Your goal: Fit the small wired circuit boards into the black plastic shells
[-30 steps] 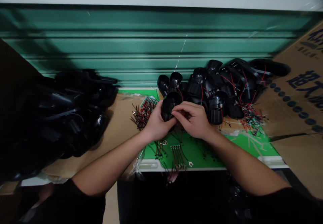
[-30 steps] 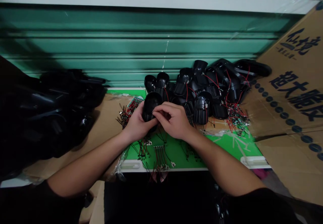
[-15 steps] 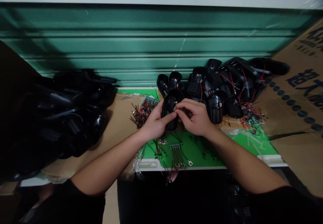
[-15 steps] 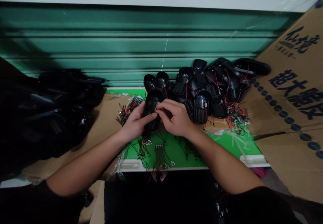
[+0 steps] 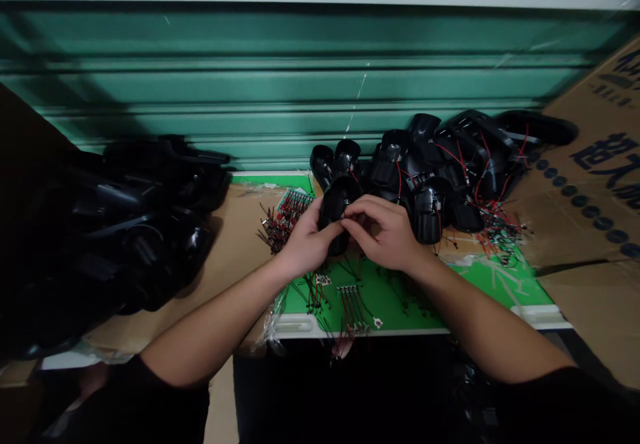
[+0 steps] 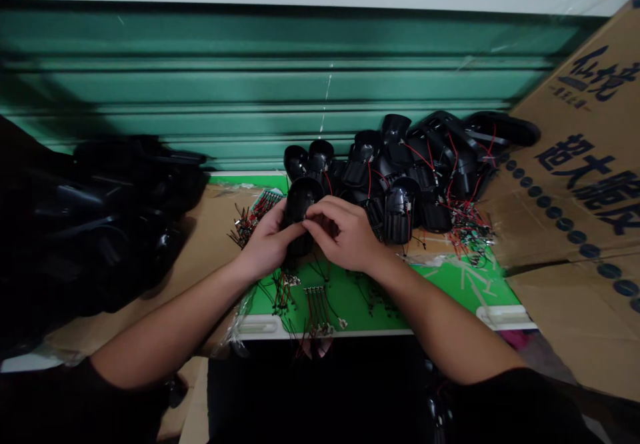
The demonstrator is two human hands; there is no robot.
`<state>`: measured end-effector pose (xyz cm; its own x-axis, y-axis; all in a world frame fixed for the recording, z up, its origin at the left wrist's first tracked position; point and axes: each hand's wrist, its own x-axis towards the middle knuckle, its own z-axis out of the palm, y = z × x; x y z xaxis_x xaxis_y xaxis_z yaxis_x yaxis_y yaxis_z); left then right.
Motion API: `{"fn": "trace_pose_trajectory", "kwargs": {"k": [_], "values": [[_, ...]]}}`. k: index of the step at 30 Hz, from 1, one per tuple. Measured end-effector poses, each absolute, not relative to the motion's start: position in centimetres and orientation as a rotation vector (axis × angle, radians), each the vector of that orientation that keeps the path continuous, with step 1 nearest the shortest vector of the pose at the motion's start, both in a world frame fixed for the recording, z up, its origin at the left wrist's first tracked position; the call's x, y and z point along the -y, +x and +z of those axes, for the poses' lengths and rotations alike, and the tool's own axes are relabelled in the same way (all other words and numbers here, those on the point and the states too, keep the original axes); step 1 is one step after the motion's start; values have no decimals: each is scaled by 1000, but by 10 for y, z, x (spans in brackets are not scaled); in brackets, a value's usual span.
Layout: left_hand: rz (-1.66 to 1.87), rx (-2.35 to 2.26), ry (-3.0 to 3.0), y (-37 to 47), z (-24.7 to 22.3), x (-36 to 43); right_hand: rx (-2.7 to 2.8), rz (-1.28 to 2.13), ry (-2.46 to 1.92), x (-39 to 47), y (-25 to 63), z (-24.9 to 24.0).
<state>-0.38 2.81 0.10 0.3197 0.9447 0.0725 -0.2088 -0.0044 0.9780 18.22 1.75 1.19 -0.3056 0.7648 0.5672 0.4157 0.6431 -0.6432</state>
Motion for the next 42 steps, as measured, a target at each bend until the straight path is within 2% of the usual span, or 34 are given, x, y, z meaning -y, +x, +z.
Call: {"fn": "trace_pose_trajectory", "kwargs": {"k": [15, 42], "values": [[1149, -780, 1370, 0, -1, -15, 1979, 174, -842, -13, 174, -8], [1235, -798, 1466, 1, 1, -8, 1962, 117, -823, -15, 173, -14]]}}
